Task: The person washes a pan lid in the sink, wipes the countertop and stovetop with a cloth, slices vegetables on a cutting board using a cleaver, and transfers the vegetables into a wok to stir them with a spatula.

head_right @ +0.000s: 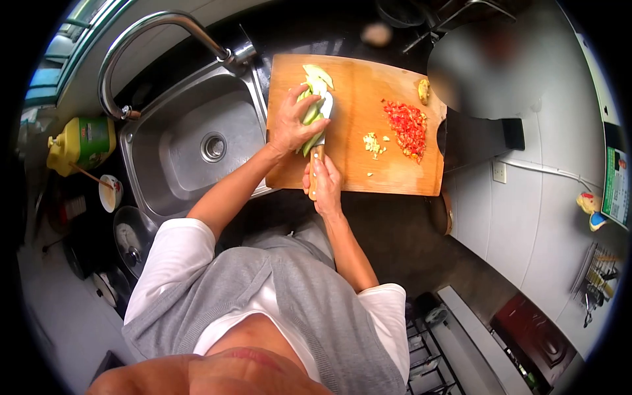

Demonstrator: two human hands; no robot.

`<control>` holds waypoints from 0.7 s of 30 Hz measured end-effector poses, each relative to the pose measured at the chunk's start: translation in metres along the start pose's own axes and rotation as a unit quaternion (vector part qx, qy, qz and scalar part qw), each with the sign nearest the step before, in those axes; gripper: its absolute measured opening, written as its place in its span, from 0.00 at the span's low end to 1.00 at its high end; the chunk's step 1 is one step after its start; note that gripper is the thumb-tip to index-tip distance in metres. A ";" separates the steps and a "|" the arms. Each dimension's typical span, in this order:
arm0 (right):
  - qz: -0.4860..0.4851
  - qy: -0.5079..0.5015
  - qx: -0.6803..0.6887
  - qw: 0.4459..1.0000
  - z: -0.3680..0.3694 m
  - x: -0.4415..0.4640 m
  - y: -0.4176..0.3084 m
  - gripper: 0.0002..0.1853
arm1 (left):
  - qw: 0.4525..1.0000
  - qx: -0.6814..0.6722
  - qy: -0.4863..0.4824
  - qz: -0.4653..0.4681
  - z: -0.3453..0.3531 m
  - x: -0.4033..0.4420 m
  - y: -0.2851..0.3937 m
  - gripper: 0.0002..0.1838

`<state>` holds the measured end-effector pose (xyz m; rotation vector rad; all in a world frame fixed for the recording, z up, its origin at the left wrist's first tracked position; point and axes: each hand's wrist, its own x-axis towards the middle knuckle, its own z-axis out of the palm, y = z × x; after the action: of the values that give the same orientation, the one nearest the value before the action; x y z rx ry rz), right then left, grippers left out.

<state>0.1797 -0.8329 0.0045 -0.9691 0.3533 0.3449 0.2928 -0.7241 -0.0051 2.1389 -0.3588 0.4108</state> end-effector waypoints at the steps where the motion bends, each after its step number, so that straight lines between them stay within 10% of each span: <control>1: -0.005 0.009 -0.005 1.000 0.000 -0.006 -0.005 0.11 | 1.000 -0.019 0.006 -0.006 0.000 -0.001 0.006 0.24; 12: -0.031 -0.074 -0.079 0.994 0.025 -0.043 -0.039 0.13 | 0.991 -0.076 0.103 -0.027 -0.050 -0.007 0.056 0.26; 21: 0.076 -0.341 -0.164 0.923 0.153 -0.114 0.032 0.17 | 0.923 0.121 0.349 -0.105 -0.249 -0.151 0.071 0.27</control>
<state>0.0847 -0.7016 0.1103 -1.0814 -0.2804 0.8738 0.0887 -0.5420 0.1175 2.0709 0.3421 1.0875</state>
